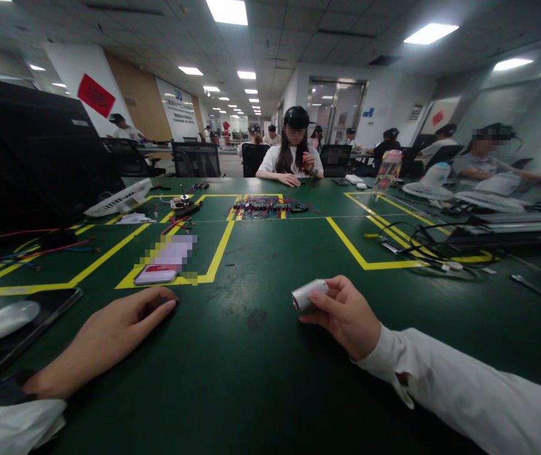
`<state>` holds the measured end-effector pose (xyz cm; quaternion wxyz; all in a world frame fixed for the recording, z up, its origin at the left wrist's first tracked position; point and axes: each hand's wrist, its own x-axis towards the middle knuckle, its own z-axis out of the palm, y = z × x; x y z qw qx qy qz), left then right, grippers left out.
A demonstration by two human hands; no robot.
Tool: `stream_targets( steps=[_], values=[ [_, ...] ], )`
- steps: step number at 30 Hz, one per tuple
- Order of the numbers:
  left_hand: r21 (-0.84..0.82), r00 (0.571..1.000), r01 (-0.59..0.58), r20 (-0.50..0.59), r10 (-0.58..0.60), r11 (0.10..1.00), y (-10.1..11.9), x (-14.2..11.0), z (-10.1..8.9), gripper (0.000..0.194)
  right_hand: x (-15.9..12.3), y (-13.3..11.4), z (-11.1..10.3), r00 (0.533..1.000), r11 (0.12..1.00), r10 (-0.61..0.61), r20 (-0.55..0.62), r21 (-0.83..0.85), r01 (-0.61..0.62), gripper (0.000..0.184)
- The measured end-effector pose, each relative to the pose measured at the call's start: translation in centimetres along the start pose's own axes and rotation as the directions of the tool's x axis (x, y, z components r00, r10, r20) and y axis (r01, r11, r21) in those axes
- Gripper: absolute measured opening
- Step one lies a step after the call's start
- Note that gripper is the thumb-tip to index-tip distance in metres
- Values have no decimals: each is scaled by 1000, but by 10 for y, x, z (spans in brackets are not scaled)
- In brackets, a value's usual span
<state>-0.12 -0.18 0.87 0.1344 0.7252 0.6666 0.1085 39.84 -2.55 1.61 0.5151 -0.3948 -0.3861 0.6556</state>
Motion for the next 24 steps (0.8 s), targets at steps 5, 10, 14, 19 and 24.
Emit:
stream_targets(
  steps=[5, 10, 14, 19, 24],
  values=[
    [2, 1000, -8, -21, 8, 1000, 1, -1, 0, 53, -5, 2, -1, 984, 962, -175, -43, -223, 161, 72],
    [-1, 1000, -6, -7, 6, 1000, -2, 0, 2, 52, -5, 9, -9, 944, 834, -330, 11, -465, 297, 61],
    [6, 1000, -3, -2, 3, 1000, -2, 0, 2, 52, -4, 13, -16, 913, 735, -401, 78, -567, 371, 50],
    [7, 1000, 9, 0, -9, 1000, 1, 0, 1, 52, -3, 8, -10, 853, 624, -484, 197, -606, 494, 39],
    [8, 1000, 17, 9, -17, 1000, 4, -1, -2, 51, 5, 6, 3, 817, 531, -496, 293, -643, 552, 37]
  ],
)
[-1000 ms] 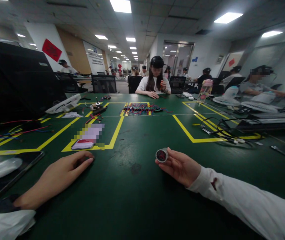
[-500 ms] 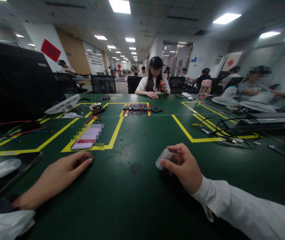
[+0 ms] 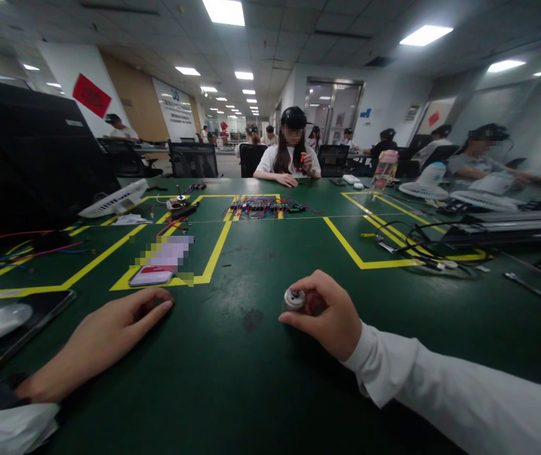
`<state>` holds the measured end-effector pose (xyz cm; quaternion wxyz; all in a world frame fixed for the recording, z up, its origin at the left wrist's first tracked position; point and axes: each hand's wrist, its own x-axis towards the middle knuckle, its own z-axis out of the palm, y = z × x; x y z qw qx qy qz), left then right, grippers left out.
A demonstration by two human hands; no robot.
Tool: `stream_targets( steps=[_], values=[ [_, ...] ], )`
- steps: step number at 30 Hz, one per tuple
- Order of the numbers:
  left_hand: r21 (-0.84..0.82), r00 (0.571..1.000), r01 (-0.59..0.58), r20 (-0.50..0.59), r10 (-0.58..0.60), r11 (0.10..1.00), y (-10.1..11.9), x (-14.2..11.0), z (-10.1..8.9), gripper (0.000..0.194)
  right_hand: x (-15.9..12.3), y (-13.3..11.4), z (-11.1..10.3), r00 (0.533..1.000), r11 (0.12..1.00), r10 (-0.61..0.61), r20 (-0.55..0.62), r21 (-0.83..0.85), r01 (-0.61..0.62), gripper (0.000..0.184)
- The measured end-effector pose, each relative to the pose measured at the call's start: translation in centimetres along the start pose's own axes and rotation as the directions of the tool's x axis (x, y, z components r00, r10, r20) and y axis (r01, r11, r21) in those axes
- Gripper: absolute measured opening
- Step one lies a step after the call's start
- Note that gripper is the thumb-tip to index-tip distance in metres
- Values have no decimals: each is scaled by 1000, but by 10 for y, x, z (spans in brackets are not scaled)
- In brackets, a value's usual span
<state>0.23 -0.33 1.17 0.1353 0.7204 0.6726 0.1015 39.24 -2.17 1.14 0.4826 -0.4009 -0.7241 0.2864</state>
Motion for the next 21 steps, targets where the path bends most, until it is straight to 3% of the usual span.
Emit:
stream_targets(
  steps=[4, 7, 12, 18, 21],
  values=[
    [-7, 1000, -11, -17, 11, 1000, 2, -1, -1, 51, 4, 3, 6, 997, 998, 52, 48, -47, -50, 44],
    [-12, 1000, -11, -21, 10, 1000, 1, -1, -1, 51, 4, 1, 4, 999, 990, 28, 45, -139, -22, 49],
    [-18, 1000, -30, -4, 30, 999, -3, 1, 1, 52, 8, -11, -5, 996, 969, -81, 40, -230, 88, 23],
    [-20, 999, -23, -23, 22, 1000, -4, 1, 2, 51, 23, -20, -14, 986, 980, 51, 157, -197, -19, 19],
    [-23, 1000, -20, -20, 20, 1000, -2, 1, 1, 51, 29, -23, -19, 990, 988, 30, 140, -152, -8, 18]
  ],
)
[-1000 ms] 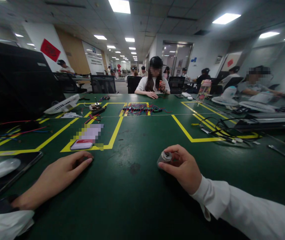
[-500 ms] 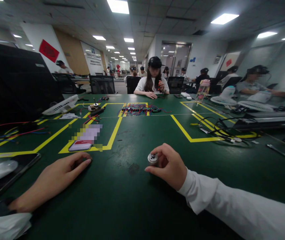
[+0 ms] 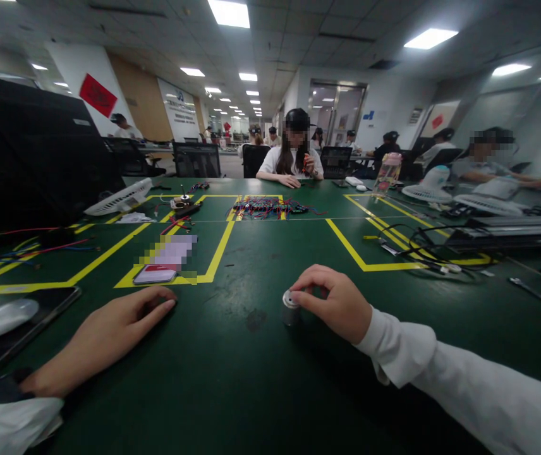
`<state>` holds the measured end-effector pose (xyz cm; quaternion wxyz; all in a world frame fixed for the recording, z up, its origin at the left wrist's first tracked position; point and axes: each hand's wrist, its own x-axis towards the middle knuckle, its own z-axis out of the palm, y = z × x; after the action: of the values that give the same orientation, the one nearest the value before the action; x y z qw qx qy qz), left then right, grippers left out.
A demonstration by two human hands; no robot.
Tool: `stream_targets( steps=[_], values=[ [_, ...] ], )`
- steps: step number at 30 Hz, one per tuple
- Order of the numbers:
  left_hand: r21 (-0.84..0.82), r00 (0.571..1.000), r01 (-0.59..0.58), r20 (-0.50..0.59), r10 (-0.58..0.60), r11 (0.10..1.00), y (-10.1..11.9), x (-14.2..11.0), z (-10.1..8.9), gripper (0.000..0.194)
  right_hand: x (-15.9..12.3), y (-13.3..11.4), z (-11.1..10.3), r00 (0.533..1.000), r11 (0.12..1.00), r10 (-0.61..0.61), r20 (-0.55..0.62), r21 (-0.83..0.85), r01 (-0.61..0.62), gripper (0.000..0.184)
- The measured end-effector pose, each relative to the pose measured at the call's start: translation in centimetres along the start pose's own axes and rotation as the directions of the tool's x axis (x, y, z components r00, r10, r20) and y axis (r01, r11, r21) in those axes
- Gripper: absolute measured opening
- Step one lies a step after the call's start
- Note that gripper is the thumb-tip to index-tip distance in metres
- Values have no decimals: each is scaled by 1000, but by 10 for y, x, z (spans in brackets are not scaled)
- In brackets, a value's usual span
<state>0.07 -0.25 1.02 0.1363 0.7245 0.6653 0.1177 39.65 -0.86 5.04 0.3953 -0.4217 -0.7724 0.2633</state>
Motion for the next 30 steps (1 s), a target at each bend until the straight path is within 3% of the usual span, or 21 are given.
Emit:
stream_targets(
  steps=[5, 7, 12, 15, 19, 25, 28, 30],
  values=[
    [4, 1000, -5, 7, 5, 1000, 2, -2, -2, 51, 0, 2, -14, 981, 999, -34, -191, 18, 38, 25],
    [1, 1000, -17, 0, 17, 1000, 2, -2, -2, 50, -5, 12, -17, 989, 1000, -14, -146, -8, 13, 27],
    [-10, 1000, -22, -3, 21, 1000, -1, 0, 0, 50, -25, 43, -12, 991, 981, 23, 133, -193, 3, 16],
    [-10, 1000, -11, -1, 11, 1000, -2, -1, 0, 51, -31, 48, -7, 986, 956, 28, 165, -293, 22, 12],
    [-16, 1000, -19, 3, 19, 1000, -2, -2, 0, 50, -32, 45, -6, 989, 953, 9, 147, -302, 36, 15],
    [-8, 1000, -10, -12, 10, 1000, -3, 0, 1, 51, -32, 49, -4, 999, 979, 0, 52, -203, 11, 30],
    [0, 1000, 2, -18, -2, 1000, -3, 0, 2, 52, -29, 45, 2, 999, 984, -47, 5, -172, 47, 57],
    [-1, 1000, 11, -17, -11, 1000, -3, 1, 2, 52, -26, 39, 8, 997, 983, -62, 43, -172, 68, 72]
  ],
)
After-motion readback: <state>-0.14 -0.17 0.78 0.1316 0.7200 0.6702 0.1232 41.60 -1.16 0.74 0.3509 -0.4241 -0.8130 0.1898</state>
